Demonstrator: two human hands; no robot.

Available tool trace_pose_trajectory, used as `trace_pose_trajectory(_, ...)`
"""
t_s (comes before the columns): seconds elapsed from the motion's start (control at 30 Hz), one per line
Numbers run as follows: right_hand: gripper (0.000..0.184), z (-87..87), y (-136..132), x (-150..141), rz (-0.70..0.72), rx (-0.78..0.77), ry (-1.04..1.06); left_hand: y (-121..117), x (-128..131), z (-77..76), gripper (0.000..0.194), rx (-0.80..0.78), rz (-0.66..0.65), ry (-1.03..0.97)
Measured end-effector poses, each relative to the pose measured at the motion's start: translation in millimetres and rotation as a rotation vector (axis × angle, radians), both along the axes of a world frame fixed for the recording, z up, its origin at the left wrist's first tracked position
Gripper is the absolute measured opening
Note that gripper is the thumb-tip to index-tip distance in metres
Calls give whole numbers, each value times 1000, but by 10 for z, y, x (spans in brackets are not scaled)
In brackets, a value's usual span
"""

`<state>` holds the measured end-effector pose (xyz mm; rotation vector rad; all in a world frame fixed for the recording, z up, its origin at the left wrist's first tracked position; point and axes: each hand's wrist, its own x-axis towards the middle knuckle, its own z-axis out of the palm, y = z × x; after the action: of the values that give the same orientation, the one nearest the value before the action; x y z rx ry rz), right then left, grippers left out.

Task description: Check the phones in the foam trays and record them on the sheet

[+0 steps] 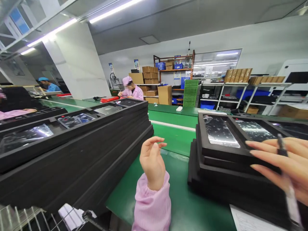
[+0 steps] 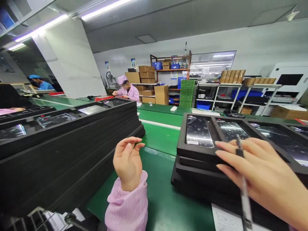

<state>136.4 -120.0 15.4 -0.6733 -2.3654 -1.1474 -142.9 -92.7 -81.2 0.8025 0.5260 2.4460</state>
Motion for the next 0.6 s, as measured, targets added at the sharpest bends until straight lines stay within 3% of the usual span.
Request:
trace_pose_trajectory(0.1, 20, -19, 63, -429, 53, 3, 9, -36, -145, -57, 8, 62, 51, -19)
trace_pose_trajectory(0.2, 18, -100, 121, -624, 7, 15, 3, -5, -311, -158, 6, 31, 70, -20)
trace_pose_trajectory(0.4, 27, -99, 184, -739, -88, 75, -24, 65, -637, -244, 7, 51, 176, -81)
trace_pose_trajectory(0.6, 27, -121, 239, -777, -128, 80, -56, 94, -783, -302, 9, 22, 143, -117)
